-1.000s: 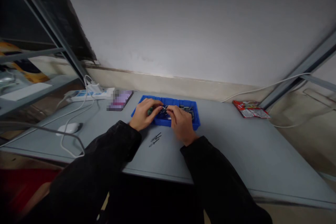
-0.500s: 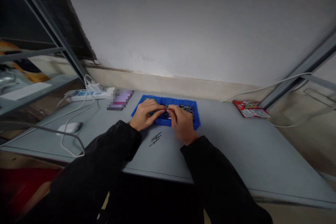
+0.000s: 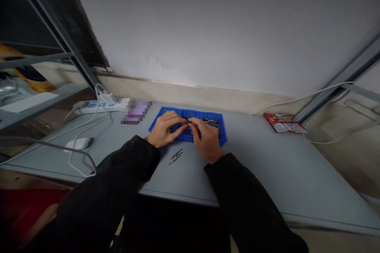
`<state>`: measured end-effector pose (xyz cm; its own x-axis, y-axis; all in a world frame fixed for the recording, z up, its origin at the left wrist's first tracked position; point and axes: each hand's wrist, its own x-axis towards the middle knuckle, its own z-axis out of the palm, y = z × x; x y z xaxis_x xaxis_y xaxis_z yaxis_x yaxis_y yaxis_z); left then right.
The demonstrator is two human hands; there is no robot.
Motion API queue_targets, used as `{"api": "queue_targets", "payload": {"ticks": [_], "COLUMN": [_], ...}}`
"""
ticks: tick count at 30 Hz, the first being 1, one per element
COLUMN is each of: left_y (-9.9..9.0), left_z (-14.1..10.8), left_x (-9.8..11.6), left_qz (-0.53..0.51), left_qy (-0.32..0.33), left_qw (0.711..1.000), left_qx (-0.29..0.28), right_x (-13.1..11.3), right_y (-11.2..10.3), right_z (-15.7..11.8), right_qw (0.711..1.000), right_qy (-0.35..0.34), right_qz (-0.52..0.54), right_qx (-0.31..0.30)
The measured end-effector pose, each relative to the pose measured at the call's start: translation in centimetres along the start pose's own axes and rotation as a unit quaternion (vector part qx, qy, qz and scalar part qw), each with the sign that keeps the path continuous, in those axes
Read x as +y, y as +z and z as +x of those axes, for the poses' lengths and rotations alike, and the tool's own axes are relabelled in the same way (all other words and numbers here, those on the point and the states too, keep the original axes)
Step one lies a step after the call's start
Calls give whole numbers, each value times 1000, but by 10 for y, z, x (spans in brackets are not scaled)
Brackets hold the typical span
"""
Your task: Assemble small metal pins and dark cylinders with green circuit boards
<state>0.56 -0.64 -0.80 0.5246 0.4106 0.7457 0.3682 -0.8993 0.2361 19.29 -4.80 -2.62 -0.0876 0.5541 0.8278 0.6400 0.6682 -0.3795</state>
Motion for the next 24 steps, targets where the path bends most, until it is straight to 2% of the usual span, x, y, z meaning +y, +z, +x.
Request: {"api": "queue_targets", "payload": {"ticks": [6,14,24], "left_y": [1,0,-2], "left_z": [0,0,1], "left_x": [-1,1,5], "left_qz": [-21,5,-12], "left_qy": [21,26,-27], "left_qw": [999,1000,999], "left_qx": [19,4,25], "right_x": [0,0,-2], "right_y": [1,1,-2], "right_z": [-1,-1,1], "right_qw": [1000,1000,998], "right_qy": [5,11,-4], "right_qz": [2,1,10], "right_qx": [-2,-6,-55]}}
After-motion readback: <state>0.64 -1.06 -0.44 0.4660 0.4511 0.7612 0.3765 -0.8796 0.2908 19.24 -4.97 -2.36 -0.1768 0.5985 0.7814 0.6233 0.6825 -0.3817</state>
